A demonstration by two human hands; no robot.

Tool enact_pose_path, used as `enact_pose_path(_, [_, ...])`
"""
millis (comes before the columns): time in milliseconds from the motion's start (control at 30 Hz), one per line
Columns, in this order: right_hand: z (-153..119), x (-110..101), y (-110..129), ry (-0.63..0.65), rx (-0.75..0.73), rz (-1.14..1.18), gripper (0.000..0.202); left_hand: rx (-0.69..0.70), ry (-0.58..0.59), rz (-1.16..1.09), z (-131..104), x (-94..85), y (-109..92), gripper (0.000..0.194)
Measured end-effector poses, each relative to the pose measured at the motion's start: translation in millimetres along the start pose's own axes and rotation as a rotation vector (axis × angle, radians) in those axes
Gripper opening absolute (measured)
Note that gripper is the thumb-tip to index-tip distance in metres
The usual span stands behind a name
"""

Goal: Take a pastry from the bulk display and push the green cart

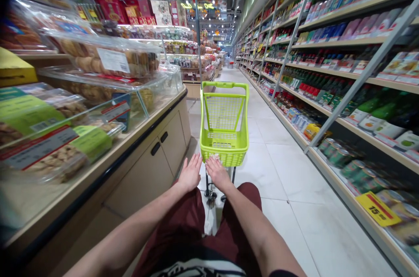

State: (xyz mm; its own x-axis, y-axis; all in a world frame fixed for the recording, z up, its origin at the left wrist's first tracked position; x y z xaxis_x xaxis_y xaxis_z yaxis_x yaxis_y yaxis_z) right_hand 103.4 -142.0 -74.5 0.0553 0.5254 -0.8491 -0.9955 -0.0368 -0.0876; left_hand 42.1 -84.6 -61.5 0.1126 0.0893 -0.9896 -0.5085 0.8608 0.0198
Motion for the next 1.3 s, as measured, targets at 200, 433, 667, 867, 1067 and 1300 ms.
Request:
enact_pose_path(200, [6.0, -19.3, 0.4, -0.027, -0.002, 0.019, 0.036, -0.031, 0.023, -0.007, 3.3, 2.5, 6.4, 0.063])
enact_pose_path(433, [8.5, -18.5, 1.2, -0.054, -0.033, -0.004, 0.034, 0.024, -0.008, -0.032, 4.1, -3.5, -7.1, 0.064])
enact_pose_path(667, [-9.5, -37.6, -14.8, -0.112, 0.047, -0.01, 0.039, -0.008, 0.014, -0.034, 9.4, 0.1, -3.3, 0.064])
enact_pose_path(867, [-38.4, -12.3, -28.6, -0.081, 0.087, -0.008, 0.037, -0.007, 0.034, -0.028, 7.7, 7.6, -8.8, 0.067])
enact_pose_path(1067, [-25.0, -31.4, -21.6, -0.105, 0.078, -0.031, 0.038, -0.037, 0.019, -0.045, 5.9, 4.6, 3.4, 0.069])
enact_pose_path(1300, [-7.9, -42.5, -23.6, -0.131, 0.067, -0.02, 0.038, -0.035, -0.038, -0.095, 9.6, -2.1, 5.1, 0.071])
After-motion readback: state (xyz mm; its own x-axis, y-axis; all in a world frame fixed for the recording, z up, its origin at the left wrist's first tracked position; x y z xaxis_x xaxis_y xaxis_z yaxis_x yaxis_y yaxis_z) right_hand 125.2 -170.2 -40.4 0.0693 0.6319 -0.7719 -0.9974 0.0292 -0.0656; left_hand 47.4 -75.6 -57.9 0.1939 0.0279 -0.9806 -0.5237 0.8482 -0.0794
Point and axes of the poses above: each hand's wrist, its own z-axis towards the middle knuckle, its own x-axis out of the palm, y = z × x, the point moved 8 cm from there along z, towards the middle knuckle
